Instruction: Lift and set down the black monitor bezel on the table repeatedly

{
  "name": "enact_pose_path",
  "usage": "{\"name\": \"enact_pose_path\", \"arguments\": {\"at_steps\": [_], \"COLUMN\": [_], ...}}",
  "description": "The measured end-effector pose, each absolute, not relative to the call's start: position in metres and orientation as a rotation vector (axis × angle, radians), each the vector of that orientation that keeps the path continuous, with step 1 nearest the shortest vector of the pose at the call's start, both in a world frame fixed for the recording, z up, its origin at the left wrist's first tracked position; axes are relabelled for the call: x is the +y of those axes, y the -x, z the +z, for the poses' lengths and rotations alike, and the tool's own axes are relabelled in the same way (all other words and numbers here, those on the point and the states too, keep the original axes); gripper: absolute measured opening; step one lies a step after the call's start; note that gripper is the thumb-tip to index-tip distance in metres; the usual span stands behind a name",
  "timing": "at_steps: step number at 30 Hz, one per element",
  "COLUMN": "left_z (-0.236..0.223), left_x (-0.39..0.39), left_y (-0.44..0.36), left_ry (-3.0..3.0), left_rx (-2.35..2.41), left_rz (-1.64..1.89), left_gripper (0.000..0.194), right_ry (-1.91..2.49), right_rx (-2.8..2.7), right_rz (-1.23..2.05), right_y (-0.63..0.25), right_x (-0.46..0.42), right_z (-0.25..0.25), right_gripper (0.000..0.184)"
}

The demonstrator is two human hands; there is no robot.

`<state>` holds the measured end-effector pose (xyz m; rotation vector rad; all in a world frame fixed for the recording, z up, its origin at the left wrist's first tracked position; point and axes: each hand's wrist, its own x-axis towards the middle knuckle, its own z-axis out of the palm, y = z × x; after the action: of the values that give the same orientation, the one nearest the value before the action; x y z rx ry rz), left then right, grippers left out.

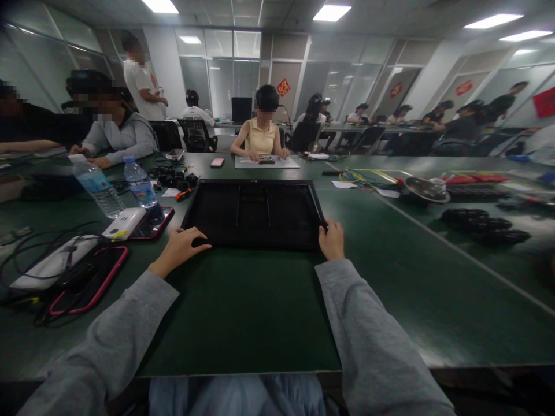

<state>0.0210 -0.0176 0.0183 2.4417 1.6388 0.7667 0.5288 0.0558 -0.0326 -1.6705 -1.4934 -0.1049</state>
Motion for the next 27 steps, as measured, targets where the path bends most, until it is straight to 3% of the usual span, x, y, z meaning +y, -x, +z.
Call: {"name": "enact_pose_path", "arguments": {"at_steps": [18,21,25,27], "left_z": [0.031,0.030,0.029,0.026], "left_x": [-0.022,-0.023,-0.024,-0.022], "left_y": [-0.030,-0.030,-0.026,-0.022], "left_ry": [-2.490,-2.540,-2.483,-2.335], "left_rx": [1.717,1.772,2.045,2.231], "left_rz": [0.486,0.547,0.903,1.061], "left_gripper": [0.066,0.058,0.035,0.035], "right_ry": [1.645,1.646,1.644,1.648], "right_rx": [-1.544,-1.568,-1.572,-1.571], "right_rz": [-0.035,-0.047,-0.058,-0.058], "right_y": [-0.534,-0.534,-0.534,-0.534], "right_x": [0.063,0.063,0.062,0.062], "right_z": [-0.039,-0.039,-0.039,-0.039], "right_gripper": [0.048,0.048,0.049,0.049]}}
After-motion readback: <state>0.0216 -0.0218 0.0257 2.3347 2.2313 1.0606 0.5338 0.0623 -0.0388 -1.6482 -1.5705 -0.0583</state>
